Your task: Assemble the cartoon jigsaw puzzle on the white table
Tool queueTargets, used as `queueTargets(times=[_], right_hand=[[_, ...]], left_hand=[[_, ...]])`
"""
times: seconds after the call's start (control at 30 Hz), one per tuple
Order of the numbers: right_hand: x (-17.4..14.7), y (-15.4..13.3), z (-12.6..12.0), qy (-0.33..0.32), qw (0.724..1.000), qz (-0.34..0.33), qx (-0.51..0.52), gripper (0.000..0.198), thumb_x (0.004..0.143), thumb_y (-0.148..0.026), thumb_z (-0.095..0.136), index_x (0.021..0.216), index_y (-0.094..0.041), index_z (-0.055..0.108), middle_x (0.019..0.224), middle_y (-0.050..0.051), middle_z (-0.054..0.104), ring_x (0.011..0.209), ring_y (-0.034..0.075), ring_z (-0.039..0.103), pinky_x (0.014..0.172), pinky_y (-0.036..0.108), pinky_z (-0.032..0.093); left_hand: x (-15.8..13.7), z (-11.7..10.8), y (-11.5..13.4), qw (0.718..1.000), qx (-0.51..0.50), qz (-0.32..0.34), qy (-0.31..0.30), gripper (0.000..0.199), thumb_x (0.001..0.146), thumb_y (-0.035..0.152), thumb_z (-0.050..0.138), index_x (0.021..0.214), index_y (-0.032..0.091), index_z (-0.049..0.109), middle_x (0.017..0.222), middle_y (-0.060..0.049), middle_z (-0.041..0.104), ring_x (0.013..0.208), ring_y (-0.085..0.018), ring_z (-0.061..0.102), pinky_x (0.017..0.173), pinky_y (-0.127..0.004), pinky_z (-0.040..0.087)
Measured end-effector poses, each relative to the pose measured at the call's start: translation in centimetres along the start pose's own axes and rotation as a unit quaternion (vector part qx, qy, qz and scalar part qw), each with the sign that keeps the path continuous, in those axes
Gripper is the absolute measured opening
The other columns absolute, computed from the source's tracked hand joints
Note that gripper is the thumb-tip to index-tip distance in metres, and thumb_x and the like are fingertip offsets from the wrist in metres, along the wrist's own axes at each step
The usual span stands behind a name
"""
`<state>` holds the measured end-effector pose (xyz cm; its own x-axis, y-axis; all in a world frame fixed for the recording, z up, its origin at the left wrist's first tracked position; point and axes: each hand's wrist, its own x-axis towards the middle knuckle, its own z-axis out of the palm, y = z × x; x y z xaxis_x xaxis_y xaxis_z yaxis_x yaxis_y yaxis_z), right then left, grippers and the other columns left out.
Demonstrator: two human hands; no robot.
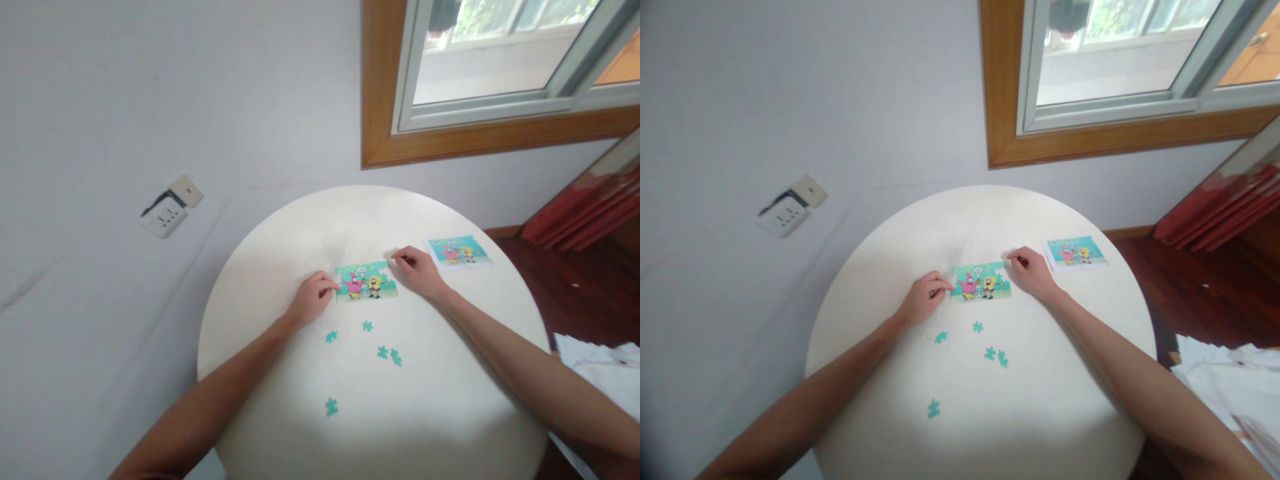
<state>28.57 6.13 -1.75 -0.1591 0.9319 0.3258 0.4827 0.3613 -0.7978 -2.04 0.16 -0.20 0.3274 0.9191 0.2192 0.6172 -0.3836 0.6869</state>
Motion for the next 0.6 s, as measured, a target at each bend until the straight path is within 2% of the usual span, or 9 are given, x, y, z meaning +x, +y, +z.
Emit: queueTargets(times=[0.1,0.17,0.23,0.27,0.37,0.47,0.6], right_hand=[[-0.9,-2.3,-0.1,-0.011,0.999,-0.034,-0.028,0.019,0.087,-0.021,0.051,0.092,-0.016,0.069,0.087,0.007,0.066,0.073,0.016,0.057,0.069,0.029,0.046],[-2.2,-4.7,0.0,-0.096,0.991,-0.086,-0.033,0.019,0.089,-0.02,0.051,0.095,-0.017,0.069,0.089,0.007,0.066,0.077,0.016,0.059,0.07,0.027,0.046],[-3.8,-7.1,0.4,-0.211,0.966,-0.143,-0.035,0.02,0.092,-0.019,0.051,0.1,-0.02,0.07,0.097,0.007,0.067,0.086,0.016,0.061,0.077,0.027,0.047],[-4.5,-8.2,0.7,-0.247,0.955,-0.155,-0.053,0.02,0.092,-0.019,0.051,0.1,-0.021,0.07,0.098,0.007,0.067,0.091,0.017,0.061,0.081,0.028,0.046],[-6.3,-10.2,1.7,-0.29,0.941,-0.113,-0.136,0.014,0.092,-0.024,0.058,0.098,-0.02,0.069,0.1,0.007,0.067,0.094,0.019,0.063,0.081,0.027,0.046],[-7.2,-11.0,2.8,-0.311,0.924,-0.06,-0.213,0.014,0.089,-0.031,0.064,0.093,-0.019,0.069,0.096,0.007,0.067,0.092,0.02,0.064,0.077,0.027,0.045],[-8.0,-11.6,3.7,-0.313,0.905,-0.057,-0.283,0.012,0.091,-0.026,0.06,0.093,-0.017,0.067,0.098,0.009,0.066,0.095,0.022,0.063,0.076,0.028,0.044]], left_hand=[[0.2,-0.1,-0.1,0.999,-0.009,-0.007,0.038,0.032,0.079,0.002,0.049,0.087,0.018,0.075,0.086,-0.003,0.064,0.066,-0.01,0.054,0.061,-0.022,0.041],[0.4,-0.2,-0.3,0.998,-0.01,-0.009,0.058,0.03,0.079,0.002,0.049,0.084,0.017,0.074,0.086,-0.002,0.064,0.066,-0.01,0.054,0.061,-0.022,0.041],[0.6,-0.4,-0.7,0.998,-0.008,-0.006,0.065,0.029,0.078,0.002,0.049,0.082,0.017,0.073,0.086,-0.003,0.064,0.068,-0.011,0.055,0.062,-0.023,0.041],[0.6,-0.4,-0.8,0.998,-0.007,-0.003,0.064,0.029,0.079,0.003,0.048,0.082,0.017,0.073,0.086,-0.003,0.064,0.069,-0.012,0.056,0.063,-0.023,0.042],[0.7,-0.5,-1.2,0.998,-0.013,0.008,0.057,0.027,0.079,0.004,0.049,0.082,0.018,0.073,0.087,-0.003,0.064,0.072,-0.012,0.057,0.064,-0.023,0.042],[0.6,-0.4,-1.3,0.998,-0.02,0.014,0.05,0.028,0.079,0.004,0.049,0.082,0.018,0.073,0.088,-0.003,0.065,0.074,-0.012,0.058,0.065,-0.023,0.043],[0.6,-0.3,-1.2,0.998,-0.026,0.011,0.048,0.029,0.079,0.003,0.049,0.082,0.018,0.073,0.088,-0.003,0.065,0.079,-0.014,0.06,0.067,-0.023,0.044]])
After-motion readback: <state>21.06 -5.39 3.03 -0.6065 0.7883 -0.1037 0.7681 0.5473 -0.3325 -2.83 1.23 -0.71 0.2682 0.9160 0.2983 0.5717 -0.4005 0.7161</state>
